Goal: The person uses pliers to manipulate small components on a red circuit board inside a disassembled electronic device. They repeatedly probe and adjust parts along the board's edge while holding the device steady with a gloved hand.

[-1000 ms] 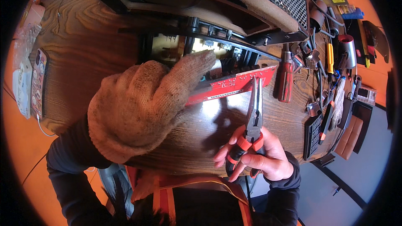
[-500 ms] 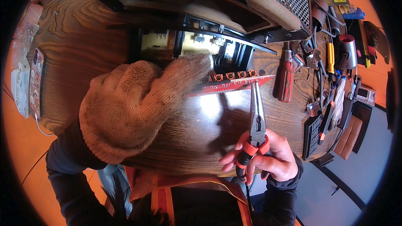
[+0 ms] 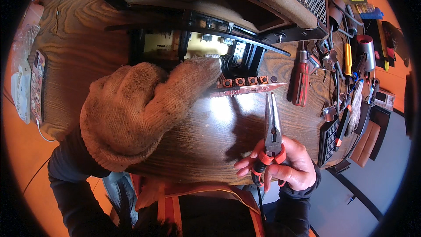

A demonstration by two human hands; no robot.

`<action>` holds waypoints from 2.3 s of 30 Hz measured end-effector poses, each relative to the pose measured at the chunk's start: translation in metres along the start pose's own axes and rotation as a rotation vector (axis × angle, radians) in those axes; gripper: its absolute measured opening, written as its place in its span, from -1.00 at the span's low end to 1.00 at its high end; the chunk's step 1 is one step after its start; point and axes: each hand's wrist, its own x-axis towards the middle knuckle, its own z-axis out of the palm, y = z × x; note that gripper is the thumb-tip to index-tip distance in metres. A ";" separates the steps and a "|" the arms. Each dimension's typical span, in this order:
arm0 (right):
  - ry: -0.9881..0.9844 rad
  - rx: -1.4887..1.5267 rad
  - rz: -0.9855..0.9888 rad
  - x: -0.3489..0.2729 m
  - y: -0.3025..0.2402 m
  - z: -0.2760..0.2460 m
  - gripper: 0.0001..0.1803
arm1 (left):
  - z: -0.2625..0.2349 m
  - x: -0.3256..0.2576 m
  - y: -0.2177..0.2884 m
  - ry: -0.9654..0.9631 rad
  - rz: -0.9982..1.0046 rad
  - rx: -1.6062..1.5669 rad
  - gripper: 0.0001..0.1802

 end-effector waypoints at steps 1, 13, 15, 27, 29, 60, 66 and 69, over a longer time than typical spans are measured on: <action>-0.002 0.004 -0.006 0.001 0.000 0.000 -0.66 | -0.001 0.000 0.000 0.003 0.005 -0.003 -0.37; 0.001 -0.009 -0.018 0.003 0.000 0.000 -0.60 | -0.001 0.000 0.000 -0.012 0.014 0.051 -0.38; 0.002 -0.026 -0.008 0.003 -0.001 0.000 -0.60 | 0.000 0.000 0.000 -0.010 0.012 0.029 -0.38; 0.025 -0.084 0.004 0.006 -0.002 0.001 -0.62 | -0.003 0.001 0.000 -0.011 0.049 0.041 -0.39; 0.033 -0.078 0.032 0.005 -0.004 0.002 -0.63 | -0.004 0.001 0.000 -0.011 0.062 0.073 -0.39; 0.010 -0.253 -0.108 -0.005 0.003 0.001 -0.77 | -0.003 0.001 0.002 0.134 0.248 0.029 -0.39; 0.254 -0.844 -0.366 -0.007 0.008 0.010 -0.65 | -0.014 -0.005 0.008 0.008 0.198 -0.039 -0.38; 0.384 -1.035 -0.468 -0.004 0.009 0.013 -0.62 | -0.018 -0.008 0.009 -0.119 0.120 -0.120 -0.34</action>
